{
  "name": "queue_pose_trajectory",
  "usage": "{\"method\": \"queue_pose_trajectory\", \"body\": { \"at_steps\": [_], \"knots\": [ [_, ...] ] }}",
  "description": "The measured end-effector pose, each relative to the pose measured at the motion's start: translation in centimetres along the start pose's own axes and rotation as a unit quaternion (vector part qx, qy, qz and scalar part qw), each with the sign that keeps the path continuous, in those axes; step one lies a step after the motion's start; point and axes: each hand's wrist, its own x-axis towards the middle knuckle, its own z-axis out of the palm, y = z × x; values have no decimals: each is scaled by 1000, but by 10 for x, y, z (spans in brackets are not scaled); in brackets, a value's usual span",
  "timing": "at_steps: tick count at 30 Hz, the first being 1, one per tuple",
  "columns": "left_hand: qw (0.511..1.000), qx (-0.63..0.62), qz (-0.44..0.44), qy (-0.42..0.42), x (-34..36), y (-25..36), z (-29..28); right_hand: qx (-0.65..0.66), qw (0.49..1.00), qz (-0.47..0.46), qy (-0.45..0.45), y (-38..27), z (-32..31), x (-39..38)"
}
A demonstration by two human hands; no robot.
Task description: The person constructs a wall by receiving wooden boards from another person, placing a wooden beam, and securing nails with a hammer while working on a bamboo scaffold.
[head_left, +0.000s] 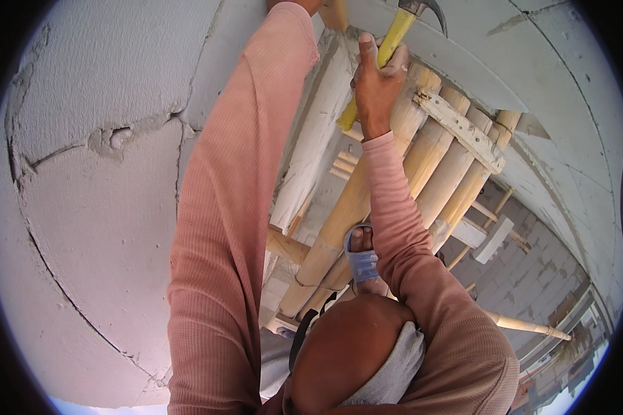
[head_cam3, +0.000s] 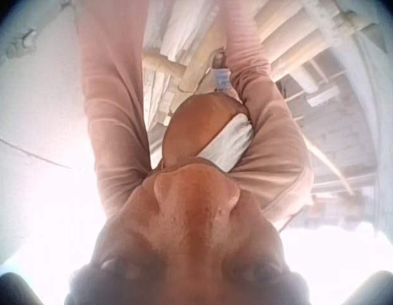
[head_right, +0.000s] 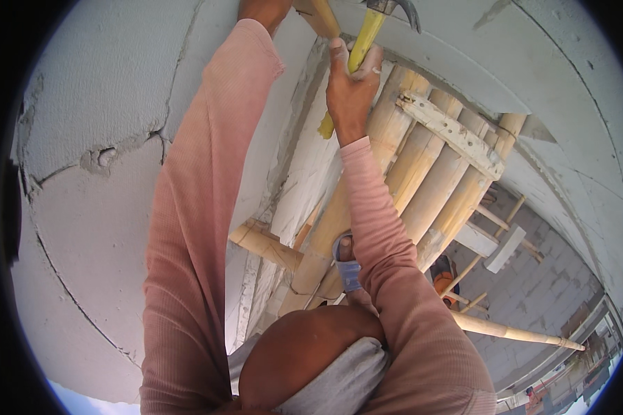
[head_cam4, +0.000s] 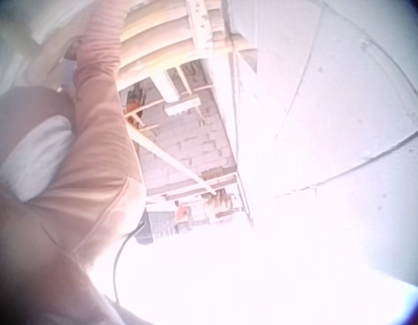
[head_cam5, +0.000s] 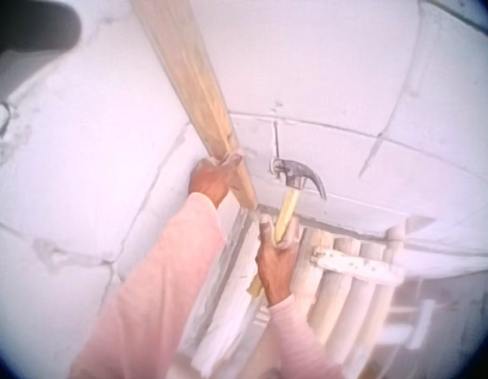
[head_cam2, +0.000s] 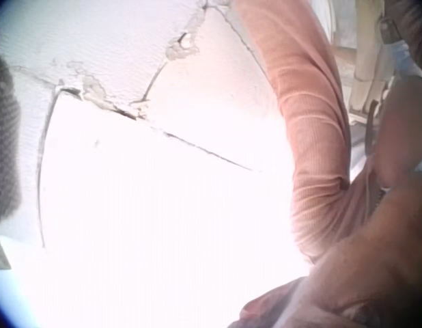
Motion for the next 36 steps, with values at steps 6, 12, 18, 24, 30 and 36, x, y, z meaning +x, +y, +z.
{"method": "queue_pose_trajectory", "body": {
  "at_steps": [6, 12, 18, 24, 30, 36],
  "knots": [
    [872, -446, -98, -175, 11, -65, 26, 7, 1000, -13, -25, -12, 11, 4],
    [483, -783, -136, -367, -30, -110, 48, -13, 999, 3, -39, -15, 10, 3],
    [626, -715, -251, -186, -82, -19, 37, -43, 998, 9, -34, -9, -6, 8],
    [679, -671, -170, -246, -90, -31, 38, -60, 997, 0, -53, -11, 5, 5],
    [645, -701, -183, -241, -98, -24, 38, -105, 986, -129, 21, 7, 9, 2],
    [674, -668, -247, -195, -100, -51, 48, -95, 984, -130, 77, 16, 13, 1]
  ]
}}
